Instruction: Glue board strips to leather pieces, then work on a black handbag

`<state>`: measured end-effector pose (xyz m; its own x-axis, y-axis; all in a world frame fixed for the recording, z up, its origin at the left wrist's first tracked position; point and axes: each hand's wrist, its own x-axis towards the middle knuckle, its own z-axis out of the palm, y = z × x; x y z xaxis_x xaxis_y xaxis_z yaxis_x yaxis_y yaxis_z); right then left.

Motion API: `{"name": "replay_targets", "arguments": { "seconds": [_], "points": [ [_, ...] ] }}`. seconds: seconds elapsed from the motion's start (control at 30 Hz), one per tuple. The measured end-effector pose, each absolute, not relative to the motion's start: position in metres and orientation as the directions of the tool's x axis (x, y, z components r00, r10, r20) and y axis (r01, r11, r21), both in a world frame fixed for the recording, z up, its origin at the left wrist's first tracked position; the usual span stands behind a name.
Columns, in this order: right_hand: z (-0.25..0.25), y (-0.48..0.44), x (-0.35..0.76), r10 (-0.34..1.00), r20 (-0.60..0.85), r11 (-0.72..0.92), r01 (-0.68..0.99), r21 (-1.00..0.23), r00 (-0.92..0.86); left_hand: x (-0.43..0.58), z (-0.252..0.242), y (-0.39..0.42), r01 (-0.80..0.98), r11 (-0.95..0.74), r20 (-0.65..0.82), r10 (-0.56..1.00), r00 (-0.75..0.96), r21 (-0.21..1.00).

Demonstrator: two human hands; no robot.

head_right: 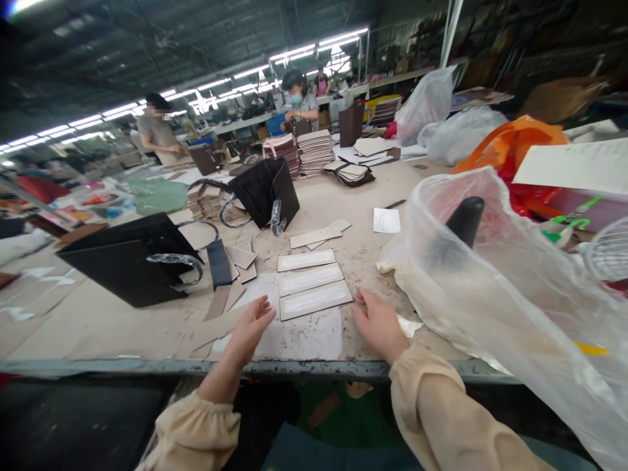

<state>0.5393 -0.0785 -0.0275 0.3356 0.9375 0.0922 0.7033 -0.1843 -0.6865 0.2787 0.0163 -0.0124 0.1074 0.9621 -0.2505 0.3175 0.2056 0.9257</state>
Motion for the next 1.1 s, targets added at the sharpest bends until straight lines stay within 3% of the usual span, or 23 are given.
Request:
{"name": "replay_targets", "arguments": {
  "seconds": [0.27,0.4,0.57,0.77,0.87,0.97,1.03,1.1],
  "points": [
    [-0.049,-0.064,0.544,0.942,0.093,-0.205,0.771,-0.603,0.324,0.290,-0.014,0.000,-0.022,0.367,-0.365,0.929,0.060,0.930],
    [-0.053,-0.063,0.549,0.944,0.082,-0.207,0.763,-0.613,0.321,0.294,-0.013,-0.002,-0.069,0.361,-0.357,0.932,0.055,0.930],
    [-0.035,-0.075,0.558,0.932,-0.086,-0.329,0.725,-0.605,0.352,0.290,-0.005,-0.020,-0.110,0.326,-0.316,0.944,0.099,0.939],
    [-0.028,-0.104,0.568,0.924,-0.177,-0.375,0.715,-0.589,0.339,0.271,-0.008,-0.061,-0.074,0.316,-0.300,0.938,0.173,0.946],
    [-0.027,-0.112,0.566,0.925,-0.229,-0.381,0.744,-0.549,0.304,0.258,-0.010,-0.067,0.026,0.299,-0.297,0.928,0.224,0.954],
    [-0.025,-0.113,0.564,0.930,-0.233,-0.365,0.774,-0.517,0.283,0.234,-0.003,-0.049,0.362,0.086,-0.174,0.960,0.219,0.928],
    [-0.024,-0.112,0.563,0.933,-0.197,-0.360,0.777,-0.517,0.301,0.211,0.005,-0.028,0.661,-0.126,0.018,0.985,0.169,0.740],
    [-0.025,-0.111,0.564,0.937,-0.153,-0.347,0.773,-0.532,0.316,0.183,0.011,-0.006,0.867,-0.212,0.147,0.976,0.162,0.451]
  ]
}}
